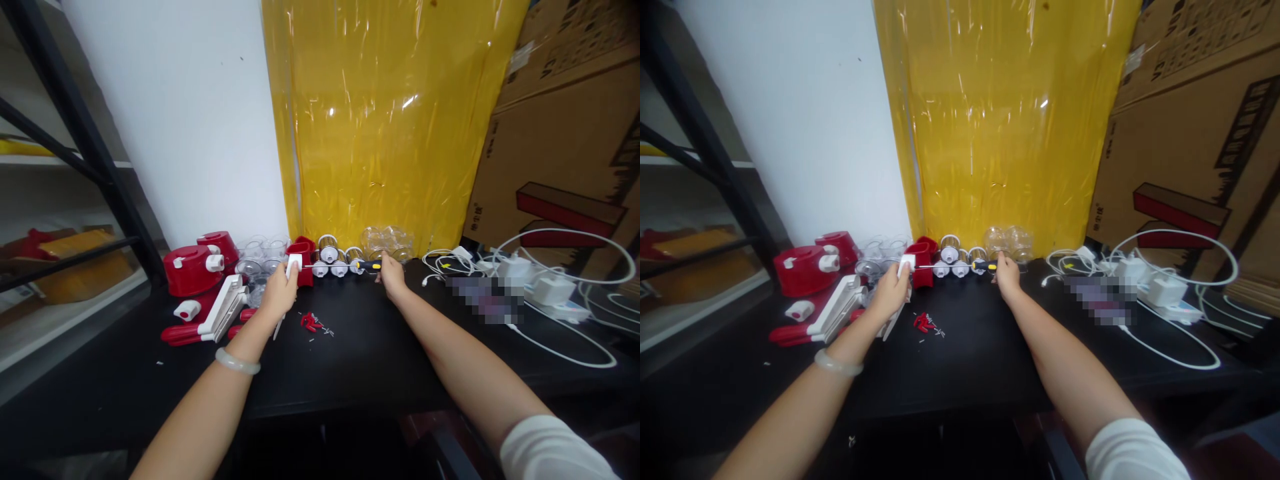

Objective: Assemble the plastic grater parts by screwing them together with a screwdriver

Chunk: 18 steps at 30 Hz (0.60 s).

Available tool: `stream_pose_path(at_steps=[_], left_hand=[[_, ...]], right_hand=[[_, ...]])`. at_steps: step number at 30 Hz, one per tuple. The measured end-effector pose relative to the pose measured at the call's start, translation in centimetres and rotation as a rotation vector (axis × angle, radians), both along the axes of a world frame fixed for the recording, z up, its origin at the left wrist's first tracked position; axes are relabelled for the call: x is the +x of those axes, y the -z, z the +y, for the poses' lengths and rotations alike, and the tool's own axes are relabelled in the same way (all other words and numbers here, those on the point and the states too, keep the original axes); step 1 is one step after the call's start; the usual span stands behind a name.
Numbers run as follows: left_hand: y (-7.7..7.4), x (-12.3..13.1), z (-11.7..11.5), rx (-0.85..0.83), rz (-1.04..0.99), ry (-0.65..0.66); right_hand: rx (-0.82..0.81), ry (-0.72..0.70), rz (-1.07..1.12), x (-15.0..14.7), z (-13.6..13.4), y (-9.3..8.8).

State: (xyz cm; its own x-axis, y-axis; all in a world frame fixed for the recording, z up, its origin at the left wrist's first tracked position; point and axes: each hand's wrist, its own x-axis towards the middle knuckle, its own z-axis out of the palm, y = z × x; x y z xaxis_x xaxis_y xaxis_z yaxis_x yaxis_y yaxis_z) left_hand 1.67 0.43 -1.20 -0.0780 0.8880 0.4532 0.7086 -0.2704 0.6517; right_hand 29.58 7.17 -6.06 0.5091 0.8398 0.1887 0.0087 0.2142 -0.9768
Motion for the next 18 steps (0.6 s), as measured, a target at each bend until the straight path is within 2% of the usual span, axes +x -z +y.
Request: stream_pose_path(at_steps=[7, 18], left_hand=[[0.08, -0.35, 0.33, 0.031, 0.025, -0.03], [-0.01, -0.3, 0.25, 0.047, 0.054, -0.041]], right_hand=[[-0.009, -0.201, 0.326, -0.79, -0.53, -1.12], [0.124, -0.151, 0.473, -1.07, 0.24, -0.75]])
